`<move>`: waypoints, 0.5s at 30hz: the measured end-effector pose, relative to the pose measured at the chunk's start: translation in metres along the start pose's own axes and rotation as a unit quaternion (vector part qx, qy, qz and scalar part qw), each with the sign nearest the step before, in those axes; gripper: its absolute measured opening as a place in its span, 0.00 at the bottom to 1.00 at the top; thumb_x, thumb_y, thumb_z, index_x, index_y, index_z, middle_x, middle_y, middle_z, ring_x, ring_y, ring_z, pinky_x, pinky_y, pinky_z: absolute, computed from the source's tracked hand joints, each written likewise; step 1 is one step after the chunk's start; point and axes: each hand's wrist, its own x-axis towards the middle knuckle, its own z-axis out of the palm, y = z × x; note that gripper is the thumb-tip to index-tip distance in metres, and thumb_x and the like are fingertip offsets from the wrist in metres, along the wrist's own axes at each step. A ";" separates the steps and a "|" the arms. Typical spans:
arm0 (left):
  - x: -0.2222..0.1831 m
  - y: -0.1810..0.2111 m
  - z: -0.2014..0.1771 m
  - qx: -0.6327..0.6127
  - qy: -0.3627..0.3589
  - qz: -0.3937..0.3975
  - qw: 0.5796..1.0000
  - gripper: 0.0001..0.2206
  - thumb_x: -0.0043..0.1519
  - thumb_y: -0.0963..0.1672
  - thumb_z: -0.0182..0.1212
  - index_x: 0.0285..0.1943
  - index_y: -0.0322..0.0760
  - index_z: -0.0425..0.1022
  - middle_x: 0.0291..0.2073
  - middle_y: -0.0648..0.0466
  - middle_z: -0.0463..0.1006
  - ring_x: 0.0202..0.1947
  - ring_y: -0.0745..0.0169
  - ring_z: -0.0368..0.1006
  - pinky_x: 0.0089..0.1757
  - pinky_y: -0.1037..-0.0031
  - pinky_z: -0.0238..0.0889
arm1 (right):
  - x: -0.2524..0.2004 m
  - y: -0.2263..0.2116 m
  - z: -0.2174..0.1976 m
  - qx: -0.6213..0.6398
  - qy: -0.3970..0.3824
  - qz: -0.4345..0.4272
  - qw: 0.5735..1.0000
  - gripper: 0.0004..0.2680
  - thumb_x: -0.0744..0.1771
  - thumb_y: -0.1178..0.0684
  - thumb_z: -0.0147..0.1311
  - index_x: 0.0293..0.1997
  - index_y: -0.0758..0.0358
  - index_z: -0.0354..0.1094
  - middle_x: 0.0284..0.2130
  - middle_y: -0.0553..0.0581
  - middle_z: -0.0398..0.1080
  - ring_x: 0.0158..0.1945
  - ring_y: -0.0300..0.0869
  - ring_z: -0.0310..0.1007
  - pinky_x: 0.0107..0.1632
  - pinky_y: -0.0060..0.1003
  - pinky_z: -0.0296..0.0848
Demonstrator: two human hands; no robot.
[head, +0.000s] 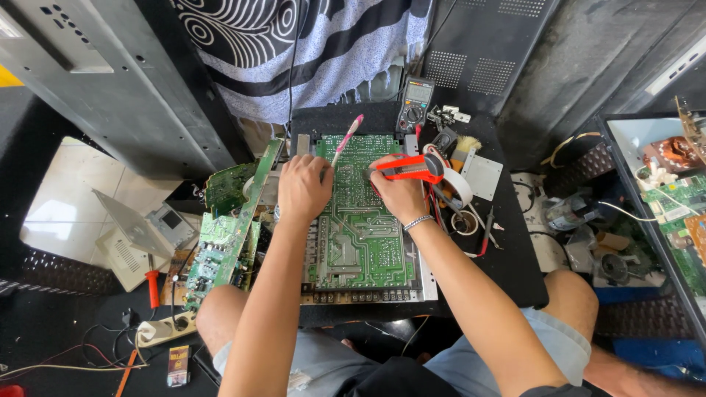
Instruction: Repairing a circuit board by probing components with a multimeter and inspecting with a tool
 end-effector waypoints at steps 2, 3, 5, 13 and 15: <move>0.000 0.001 -0.003 0.001 0.000 0.001 1.000 0.05 0.60 0.50 0.64 0.37 0.51 0.77 0.29 0.59 0.75 0.36 0.57 0.76 0.50 0.67 0.66 | -0.006 -0.008 -0.006 0.000 -0.008 0.005 1.000 0.08 0.62 0.49 0.56 0.42 0.45 0.78 0.29 0.58 0.76 0.41 0.50 0.77 0.47 0.42 0.73; 0.003 0.001 -0.005 0.004 0.004 0.002 1.000 0.05 0.60 0.50 0.64 0.37 0.52 0.77 0.29 0.59 0.75 0.37 0.57 0.76 0.50 0.67 0.66 | -0.006 -0.015 -0.009 0.000 -0.014 0.006 1.000 0.08 0.62 0.48 0.57 0.42 0.45 0.77 0.30 0.58 0.76 0.42 0.50 0.77 0.48 0.42 0.73; -0.001 0.002 -0.004 -0.001 -0.002 -0.002 1.000 0.05 0.61 0.50 0.63 0.37 0.51 0.77 0.29 0.59 0.76 0.36 0.58 0.76 0.50 0.67 0.67 | -0.010 -0.025 -0.016 0.012 -0.030 -0.007 0.999 0.09 0.61 0.49 0.58 0.42 0.48 0.78 0.32 0.61 0.77 0.43 0.52 0.77 0.49 0.42 0.73; -0.003 0.001 -0.005 0.011 -0.017 -0.011 1.000 0.05 0.61 0.49 0.62 0.37 0.49 0.78 0.29 0.59 0.76 0.37 0.59 0.76 0.50 0.67 0.66 | 0.008 -0.047 -0.047 -0.005 -0.152 -0.014 0.988 0.10 0.61 0.51 0.61 0.43 0.53 0.79 0.34 0.60 0.77 0.43 0.51 0.76 0.53 0.42 0.70; -0.003 0.001 -0.004 0.013 -0.019 -0.009 1.000 0.05 0.61 0.49 0.62 0.37 0.50 0.78 0.29 0.59 0.76 0.38 0.59 0.76 0.50 0.68 0.66 | 0.001 -0.051 -0.057 0.013 -0.181 -0.015 0.983 0.10 0.61 0.51 0.62 0.44 0.53 0.79 0.37 0.62 0.77 0.49 0.51 0.75 0.55 0.42 0.70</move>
